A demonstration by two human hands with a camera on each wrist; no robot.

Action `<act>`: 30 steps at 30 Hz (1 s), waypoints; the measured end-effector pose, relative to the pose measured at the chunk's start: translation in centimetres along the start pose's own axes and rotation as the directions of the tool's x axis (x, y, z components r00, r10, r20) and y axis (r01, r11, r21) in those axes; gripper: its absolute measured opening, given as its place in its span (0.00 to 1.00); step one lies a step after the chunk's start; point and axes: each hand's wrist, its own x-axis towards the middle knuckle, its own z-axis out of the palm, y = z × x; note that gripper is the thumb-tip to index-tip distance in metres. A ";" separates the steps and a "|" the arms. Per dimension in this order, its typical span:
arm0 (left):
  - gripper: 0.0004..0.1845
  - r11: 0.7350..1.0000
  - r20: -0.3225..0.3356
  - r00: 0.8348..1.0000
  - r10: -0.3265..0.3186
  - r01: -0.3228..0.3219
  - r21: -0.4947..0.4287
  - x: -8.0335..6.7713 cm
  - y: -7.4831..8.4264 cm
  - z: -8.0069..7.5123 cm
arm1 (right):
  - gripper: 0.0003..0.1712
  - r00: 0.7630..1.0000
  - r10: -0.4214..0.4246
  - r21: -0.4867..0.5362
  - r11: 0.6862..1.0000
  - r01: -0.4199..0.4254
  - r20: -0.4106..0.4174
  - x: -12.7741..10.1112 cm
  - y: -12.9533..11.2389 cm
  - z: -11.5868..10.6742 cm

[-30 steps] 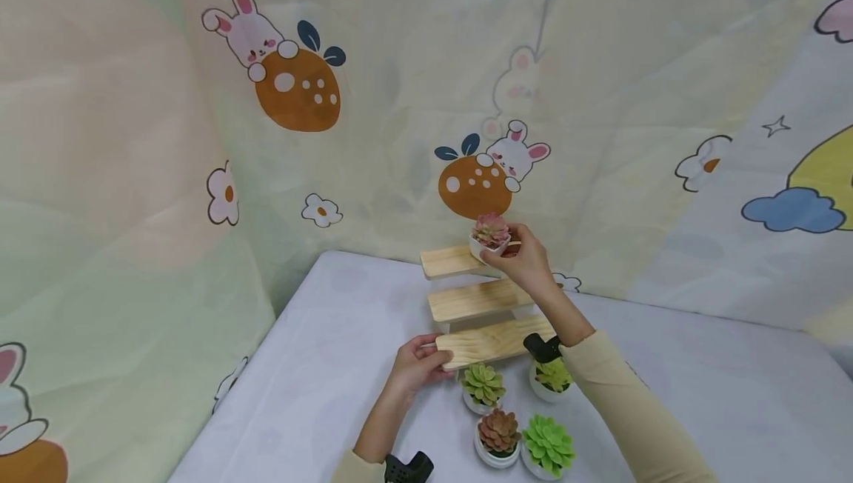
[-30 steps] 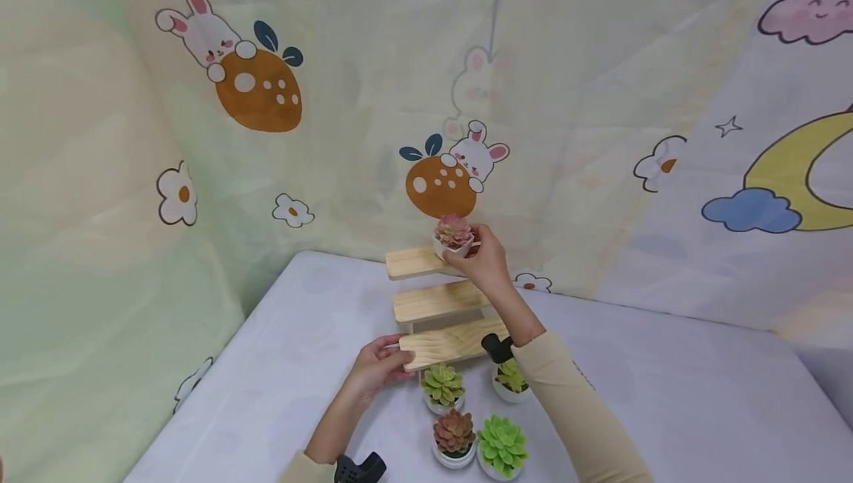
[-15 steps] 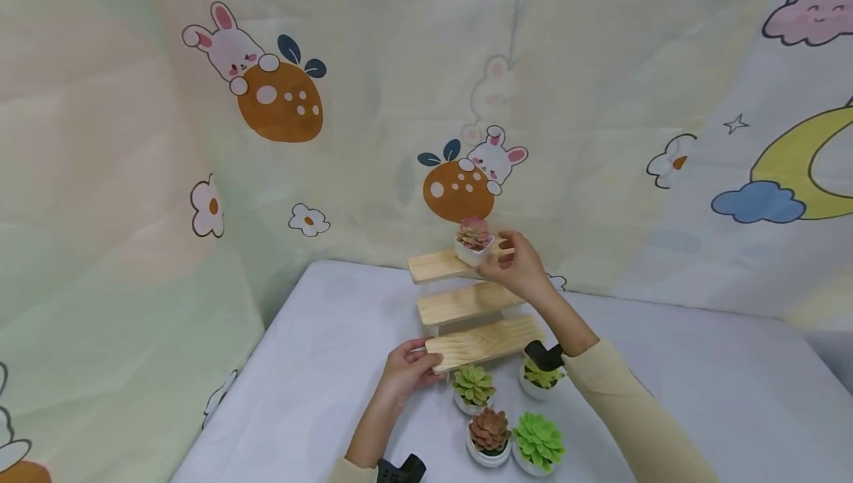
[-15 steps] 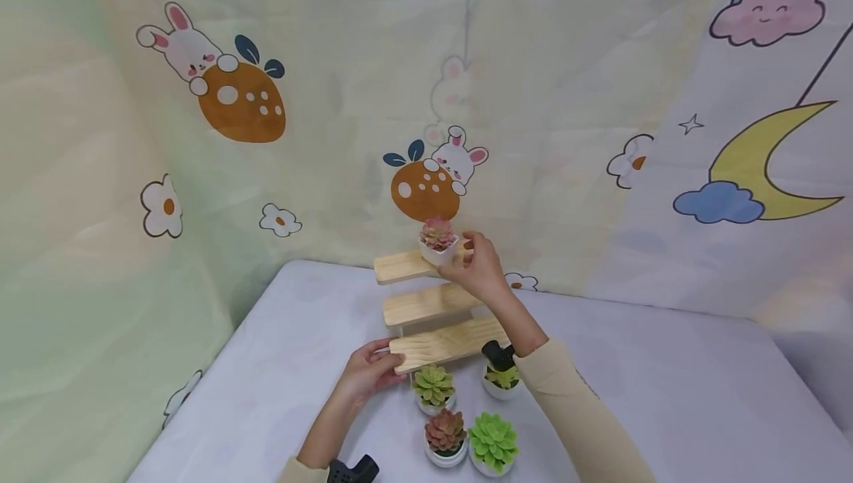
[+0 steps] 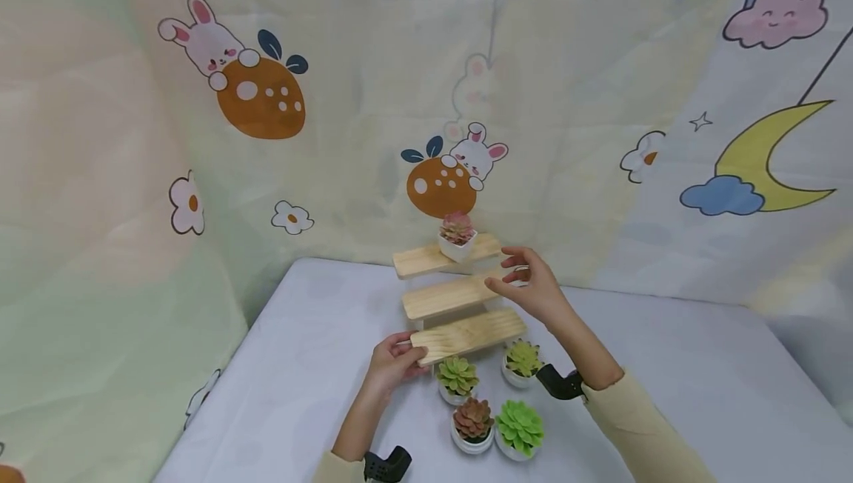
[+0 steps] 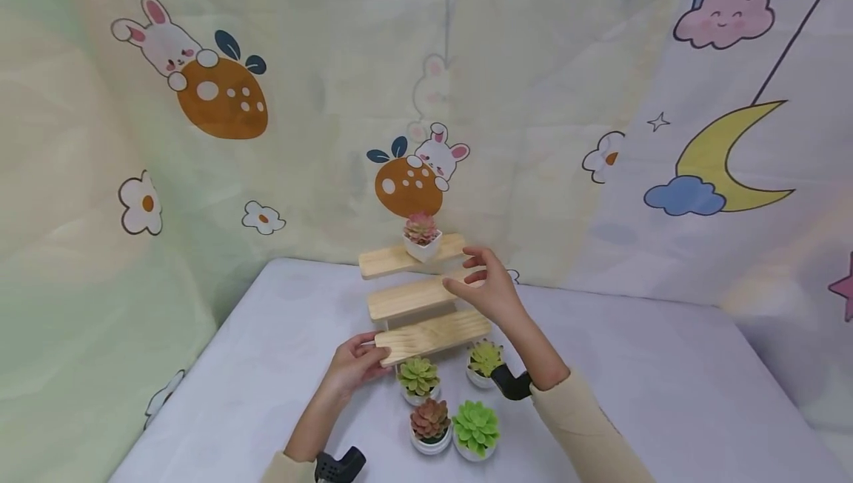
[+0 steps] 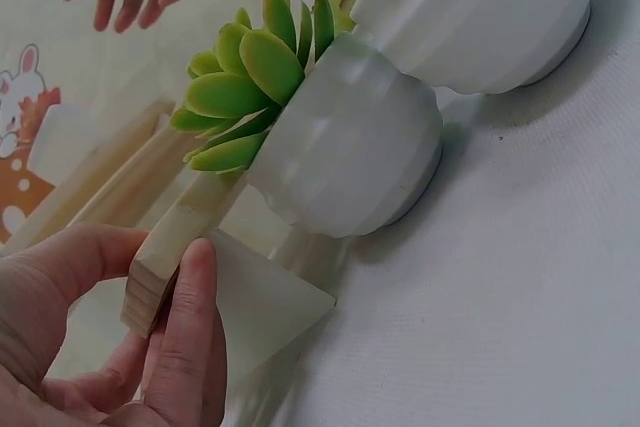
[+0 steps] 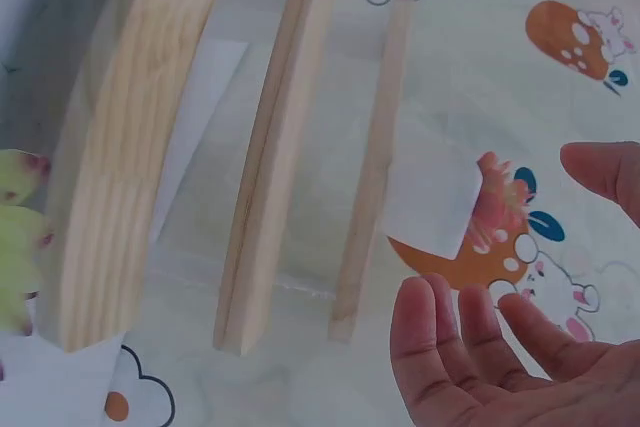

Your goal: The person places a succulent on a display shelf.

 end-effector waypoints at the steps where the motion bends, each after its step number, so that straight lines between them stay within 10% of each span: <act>1: 0.28 1.000 -0.003 1.000 0.001 -0.001 0.004 0.0 0.0 0.0 | 0.35 1.000 -0.003 0.009 1.000 0.003 0.002 -0.6 0.0 -0.1; 17: 0.27 0.999 -0.009 1.000 -0.016 0.016 0.035 0.0 0.3 0.0 | 0.26 1.000 0.014 0.098 0.995 -0.016 0.018 -9.6 1.4 -1.7; 30: 0.26 0.999 -0.024 1.000 -0.013 0.014 0.046 0.2 0.5 0.0 | 0.31 0.997 -0.022 0.087 0.996 0.015 0.079 -13.9 5.6 1.8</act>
